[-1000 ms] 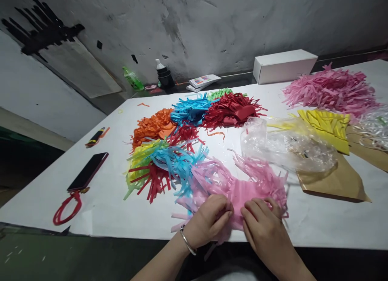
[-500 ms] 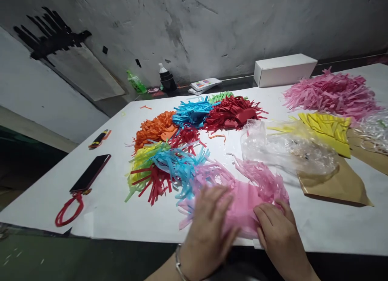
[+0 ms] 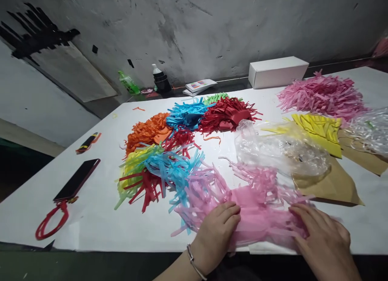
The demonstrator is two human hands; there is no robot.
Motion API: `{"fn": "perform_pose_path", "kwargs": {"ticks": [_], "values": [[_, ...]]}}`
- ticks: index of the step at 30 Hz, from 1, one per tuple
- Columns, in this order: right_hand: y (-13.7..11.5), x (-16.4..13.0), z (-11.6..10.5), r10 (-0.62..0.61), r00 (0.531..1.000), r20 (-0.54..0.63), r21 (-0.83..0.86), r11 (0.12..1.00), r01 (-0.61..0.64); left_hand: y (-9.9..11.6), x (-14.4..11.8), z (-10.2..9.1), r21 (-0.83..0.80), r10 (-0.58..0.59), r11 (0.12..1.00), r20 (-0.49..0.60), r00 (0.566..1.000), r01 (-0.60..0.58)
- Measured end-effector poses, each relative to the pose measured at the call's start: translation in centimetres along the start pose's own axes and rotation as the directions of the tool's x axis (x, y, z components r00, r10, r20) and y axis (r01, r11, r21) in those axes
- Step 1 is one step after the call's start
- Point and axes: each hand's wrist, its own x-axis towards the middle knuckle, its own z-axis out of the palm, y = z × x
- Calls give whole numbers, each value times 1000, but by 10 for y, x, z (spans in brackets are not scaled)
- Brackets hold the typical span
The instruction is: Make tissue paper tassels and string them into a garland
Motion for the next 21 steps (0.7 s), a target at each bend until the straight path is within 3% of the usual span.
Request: {"fn": "perform_pose_path", "kwargs": {"ticks": [3,8,11,13,15,17,19,21], "values": [[4,-3,-2,6,999,37,31,1000,-7,2,2,0,-5,-20,1000,-1,1000,20],[-4,0,-4,56,998,-39,-7,998,-56,-4,2,-4,0,-61,998,-31,998,61],[-7,5,-5,18,999,-41,59,998,-15,-11,0,-8,2,-112,994,-80,990,113],[-6,9,-8,48,993,-103,4,999,-48,-16,-3,-11,-7,-138,990,-86,987,138],[-6,13,-13,155,966,-206,-118,976,-182,-17,-4,-14,-20,-152,988,-85,985,151],[-13,20,-21,185,943,-278,-126,966,-227,-16,-4,-15,-34,-154,988,-78,985,151],[-29,30,-28,58,961,-270,37,998,-50,-14,-3,-14,-46,-147,988,-65,987,144],[-51,44,-30,-173,963,-208,264,938,226,-13,-1,-13,-53,-139,989,-47,989,137]]}}
